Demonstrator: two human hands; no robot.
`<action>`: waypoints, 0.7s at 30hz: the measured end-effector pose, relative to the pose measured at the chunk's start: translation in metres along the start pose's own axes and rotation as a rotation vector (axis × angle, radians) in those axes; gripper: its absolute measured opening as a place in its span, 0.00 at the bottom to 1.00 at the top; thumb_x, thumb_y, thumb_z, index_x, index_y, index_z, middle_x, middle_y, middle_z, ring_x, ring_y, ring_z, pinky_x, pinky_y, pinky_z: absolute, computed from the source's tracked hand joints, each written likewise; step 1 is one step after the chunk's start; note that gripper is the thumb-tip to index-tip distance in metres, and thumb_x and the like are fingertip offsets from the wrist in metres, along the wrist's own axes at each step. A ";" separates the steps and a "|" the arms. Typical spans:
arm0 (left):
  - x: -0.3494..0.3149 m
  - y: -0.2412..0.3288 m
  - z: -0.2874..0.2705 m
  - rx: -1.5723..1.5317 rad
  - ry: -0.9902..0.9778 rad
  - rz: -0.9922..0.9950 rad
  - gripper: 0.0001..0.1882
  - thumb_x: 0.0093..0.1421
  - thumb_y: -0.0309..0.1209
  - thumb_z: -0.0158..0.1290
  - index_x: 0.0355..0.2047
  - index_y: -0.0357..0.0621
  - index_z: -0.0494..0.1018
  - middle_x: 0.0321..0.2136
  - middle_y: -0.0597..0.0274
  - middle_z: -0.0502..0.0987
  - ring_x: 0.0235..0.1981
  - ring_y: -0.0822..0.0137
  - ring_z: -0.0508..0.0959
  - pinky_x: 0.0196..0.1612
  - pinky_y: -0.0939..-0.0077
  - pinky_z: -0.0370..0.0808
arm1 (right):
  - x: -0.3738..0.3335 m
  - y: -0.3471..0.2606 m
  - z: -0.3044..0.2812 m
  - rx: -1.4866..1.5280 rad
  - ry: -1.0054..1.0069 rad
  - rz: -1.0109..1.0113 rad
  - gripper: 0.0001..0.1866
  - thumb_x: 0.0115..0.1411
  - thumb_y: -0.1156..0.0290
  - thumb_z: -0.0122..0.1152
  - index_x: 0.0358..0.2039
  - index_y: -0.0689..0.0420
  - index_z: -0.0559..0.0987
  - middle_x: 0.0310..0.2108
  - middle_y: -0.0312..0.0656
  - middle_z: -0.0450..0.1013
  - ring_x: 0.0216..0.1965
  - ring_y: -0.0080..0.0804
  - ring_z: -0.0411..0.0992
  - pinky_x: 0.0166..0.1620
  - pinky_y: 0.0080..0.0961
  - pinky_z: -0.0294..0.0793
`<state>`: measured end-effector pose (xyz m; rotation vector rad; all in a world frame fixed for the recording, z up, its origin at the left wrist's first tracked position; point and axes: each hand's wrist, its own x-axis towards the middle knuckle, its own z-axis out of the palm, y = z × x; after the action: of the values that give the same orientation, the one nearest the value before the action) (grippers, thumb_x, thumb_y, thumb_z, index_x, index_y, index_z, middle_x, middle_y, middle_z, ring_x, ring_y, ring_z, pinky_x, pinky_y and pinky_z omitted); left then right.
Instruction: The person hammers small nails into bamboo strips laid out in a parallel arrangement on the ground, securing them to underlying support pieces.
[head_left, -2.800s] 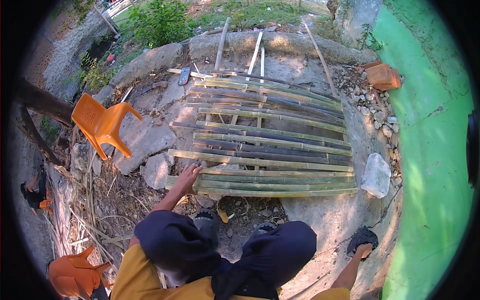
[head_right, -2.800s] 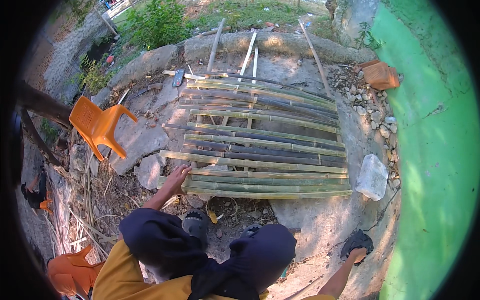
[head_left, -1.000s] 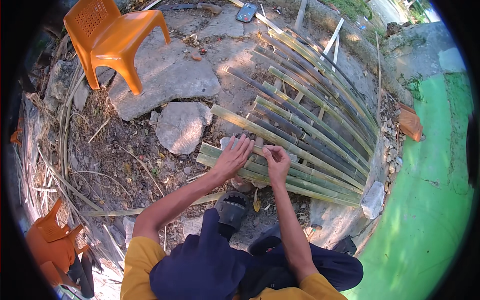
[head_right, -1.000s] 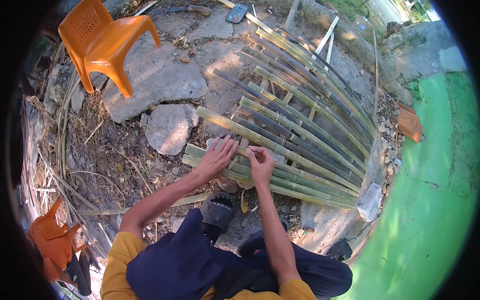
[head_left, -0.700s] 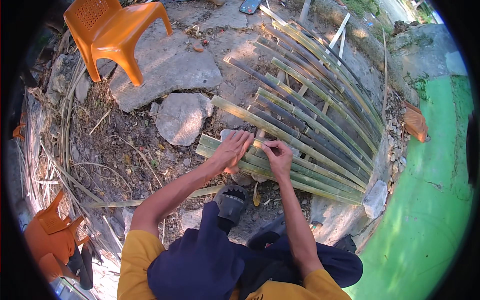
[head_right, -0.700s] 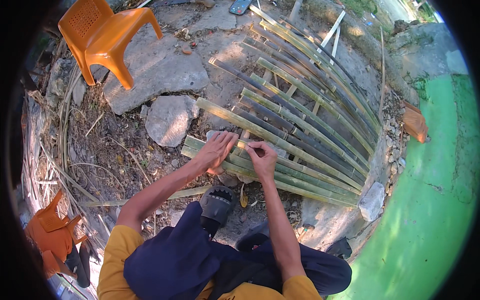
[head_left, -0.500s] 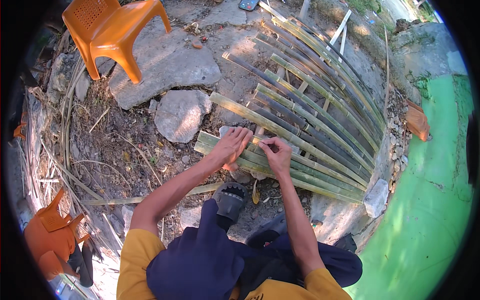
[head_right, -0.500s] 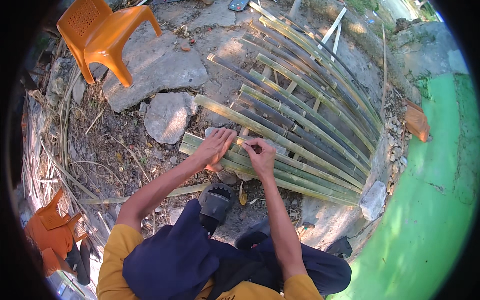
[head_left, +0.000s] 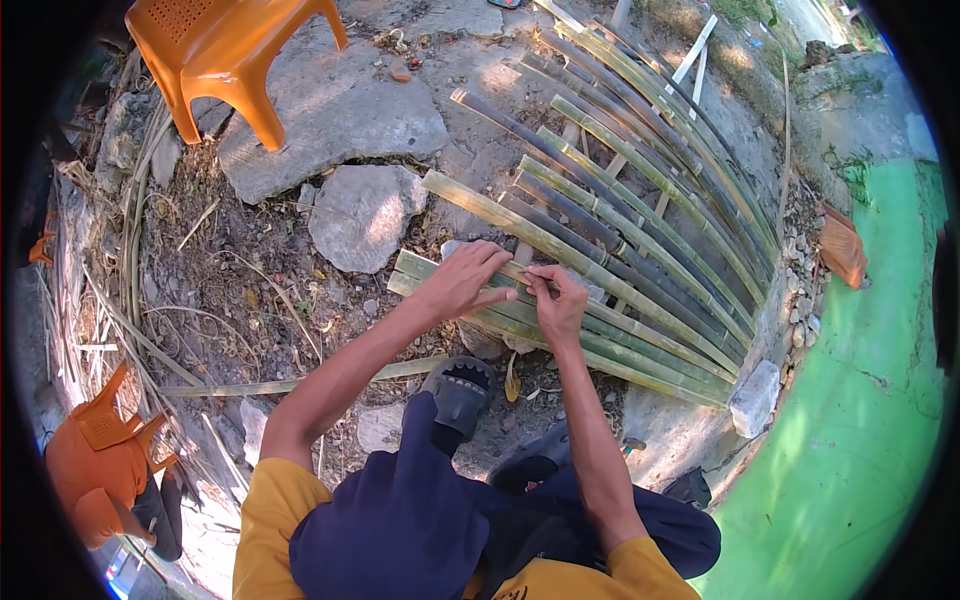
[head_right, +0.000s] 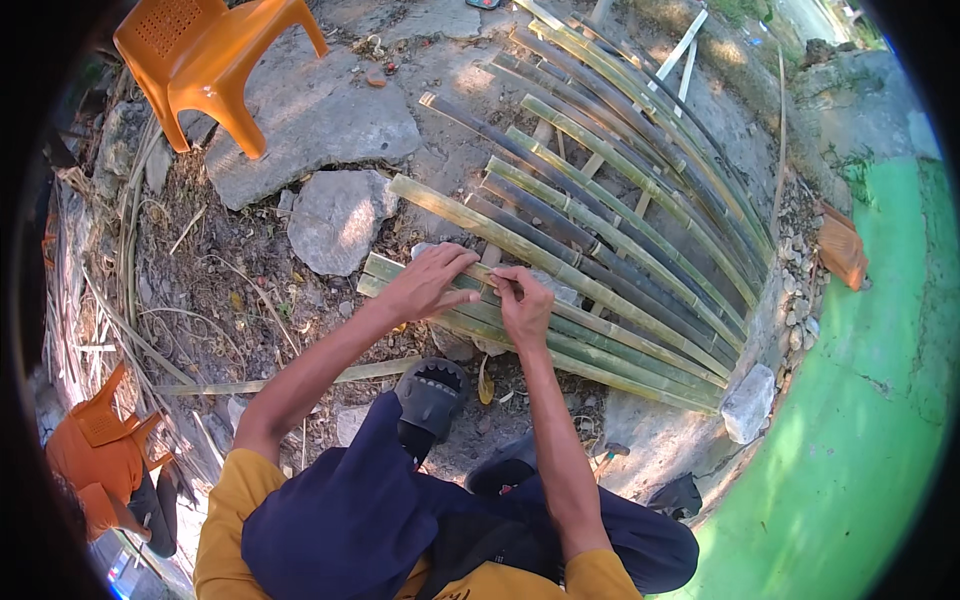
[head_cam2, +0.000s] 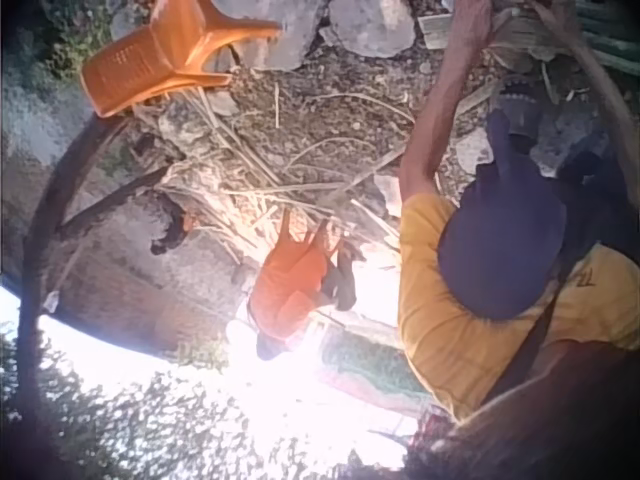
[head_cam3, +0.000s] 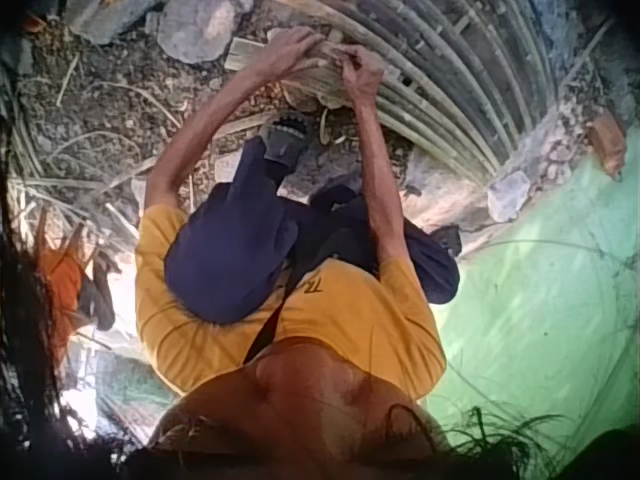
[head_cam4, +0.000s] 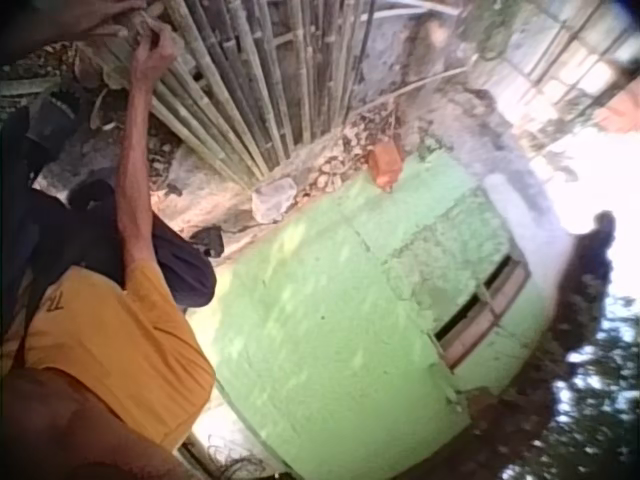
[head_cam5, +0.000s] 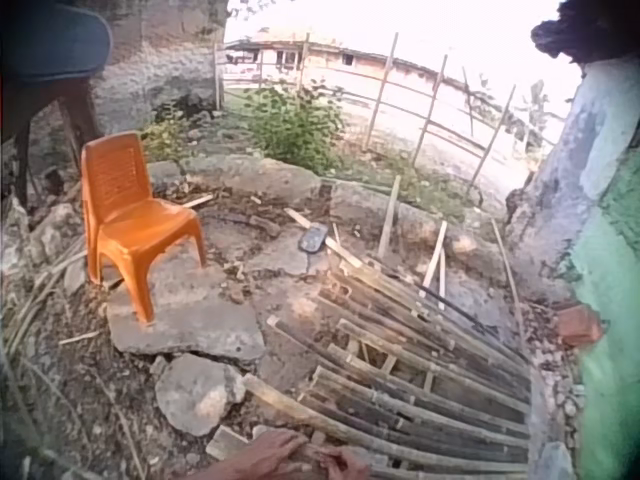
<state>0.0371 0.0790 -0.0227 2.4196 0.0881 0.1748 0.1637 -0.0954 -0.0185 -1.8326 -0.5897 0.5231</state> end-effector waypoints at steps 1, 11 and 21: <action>0.002 0.001 0.006 -0.062 0.092 -0.072 0.33 0.59 0.43 0.66 0.58 0.36 0.72 0.48 0.50 0.74 0.54 0.47 0.74 0.61 0.54 0.69 | 0.000 -0.001 0.001 0.003 -0.006 -0.011 0.04 0.63 0.79 0.66 0.38 0.64 0.84 0.34 0.44 0.84 0.32 0.30 0.84 0.36 0.26 0.84; 0.020 0.019 0.012 0.030 0.228 -0.140 0.13 0.56 0.21 0.60 0.43 0.37 0.81 0.37 0.55 0.78 0.43 0.52 0.78 0.48 0.59 0.75 | 0.004 -0.025 -0.008 -0.138 -0.052 -0.122 0.09 0.61 0.81 0.67 0.42 0.61 0.87 0.39 0.44 0.83 0.39 0.31 0.83 0.38 0.26 0.85; 0.019 0.015 0.027 -0.102 0.347 -0.176 0.10 0.55 0.19 0.58 0.38 0.39 0.82 0.31 0.54 0.78 0.37 0.49 0.79 0.44 0.58 0.76 | 0.006 -0.016 -0.006 -0.150 -0.070 -0.159 0.10 0.60 0.82 0.67 0.42 0.60 0.88 0.38 0.44 0.83 0.38 0.32 0.83 0.39 0.27 0.86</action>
<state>0.0602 0.0522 -0.0306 2.2437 0.4365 0.5039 0.1697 -0.0911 -0.0023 -1.8945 -0.8343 0.4468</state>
